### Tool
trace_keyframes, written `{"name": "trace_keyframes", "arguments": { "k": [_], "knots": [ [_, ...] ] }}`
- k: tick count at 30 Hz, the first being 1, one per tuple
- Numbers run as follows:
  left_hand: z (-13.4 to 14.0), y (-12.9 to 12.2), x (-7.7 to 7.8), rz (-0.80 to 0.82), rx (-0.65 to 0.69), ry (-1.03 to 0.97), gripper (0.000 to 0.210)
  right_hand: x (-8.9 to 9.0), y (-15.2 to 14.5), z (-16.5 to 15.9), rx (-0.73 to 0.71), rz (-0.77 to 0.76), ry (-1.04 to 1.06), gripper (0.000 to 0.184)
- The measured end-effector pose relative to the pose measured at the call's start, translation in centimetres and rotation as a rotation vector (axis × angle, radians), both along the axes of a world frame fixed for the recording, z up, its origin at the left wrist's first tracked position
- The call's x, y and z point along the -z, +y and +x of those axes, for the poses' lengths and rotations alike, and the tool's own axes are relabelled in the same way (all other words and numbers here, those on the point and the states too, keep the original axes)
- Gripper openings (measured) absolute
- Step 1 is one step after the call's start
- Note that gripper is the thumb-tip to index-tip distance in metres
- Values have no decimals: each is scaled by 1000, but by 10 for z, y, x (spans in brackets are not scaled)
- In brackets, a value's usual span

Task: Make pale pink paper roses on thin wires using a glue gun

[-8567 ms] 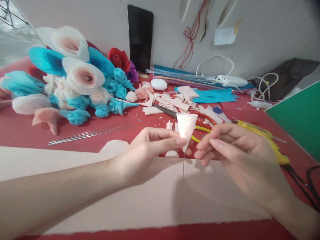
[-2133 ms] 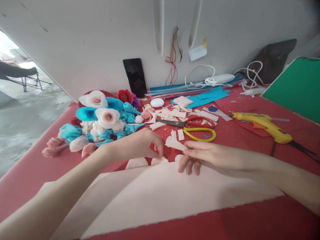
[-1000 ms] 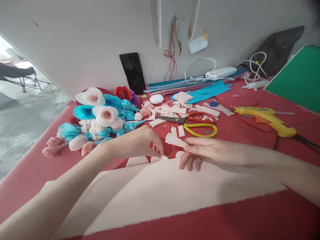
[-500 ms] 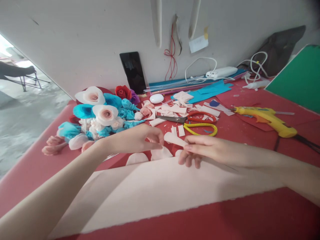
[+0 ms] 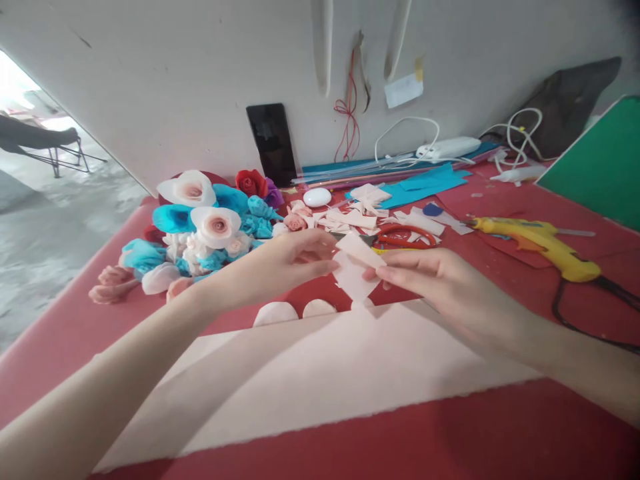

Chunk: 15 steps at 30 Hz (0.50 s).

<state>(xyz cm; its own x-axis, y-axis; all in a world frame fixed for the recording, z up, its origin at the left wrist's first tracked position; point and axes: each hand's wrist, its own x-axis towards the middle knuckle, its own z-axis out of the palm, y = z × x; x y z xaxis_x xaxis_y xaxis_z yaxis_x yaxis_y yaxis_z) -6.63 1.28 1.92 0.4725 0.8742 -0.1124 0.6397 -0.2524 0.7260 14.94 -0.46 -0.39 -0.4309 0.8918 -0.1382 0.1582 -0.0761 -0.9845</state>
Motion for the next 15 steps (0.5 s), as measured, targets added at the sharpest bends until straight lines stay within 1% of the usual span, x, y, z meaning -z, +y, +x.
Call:
{"name": "trace_keyframes", "arguments": {
  "k": [2, 3, 4, 6, 7, 10, 13, 15],
  "knots": [
    [-6, -6, 2, 21, -6, 125, 16, 0, 1, 3, 78, -43, 68, 20],
    [-8, -10, 4, 14, 5, 163, 15, 1, 1, 5, 93, -99, 103, 20],
    [-11, -15, 7, 4, 38, 186, 14, 3, 1, 8, 96, -170, 134, 21],
    [-13, -24, 13, 71, 143, 257, 23, 8, -1, 12, 91, -304, 190, 21],
    [-14, -28, 16, 90, 158, 274, 26, 12, -2, 15, 88, -344, 216, 21],
    [-13, -31, 23, 75, 158, 292, 26, 24, -7, 21, 81, -391, 280, 18],
    [-12, -26, 26, 45, 151, 269, 12, 32, -10, 26, 74, -391, 318, 16],
    [-11, -24, 27, 54, 147, 249, 9, 34, -12, 28, 75, -380, 331, 14]
  ]
}}
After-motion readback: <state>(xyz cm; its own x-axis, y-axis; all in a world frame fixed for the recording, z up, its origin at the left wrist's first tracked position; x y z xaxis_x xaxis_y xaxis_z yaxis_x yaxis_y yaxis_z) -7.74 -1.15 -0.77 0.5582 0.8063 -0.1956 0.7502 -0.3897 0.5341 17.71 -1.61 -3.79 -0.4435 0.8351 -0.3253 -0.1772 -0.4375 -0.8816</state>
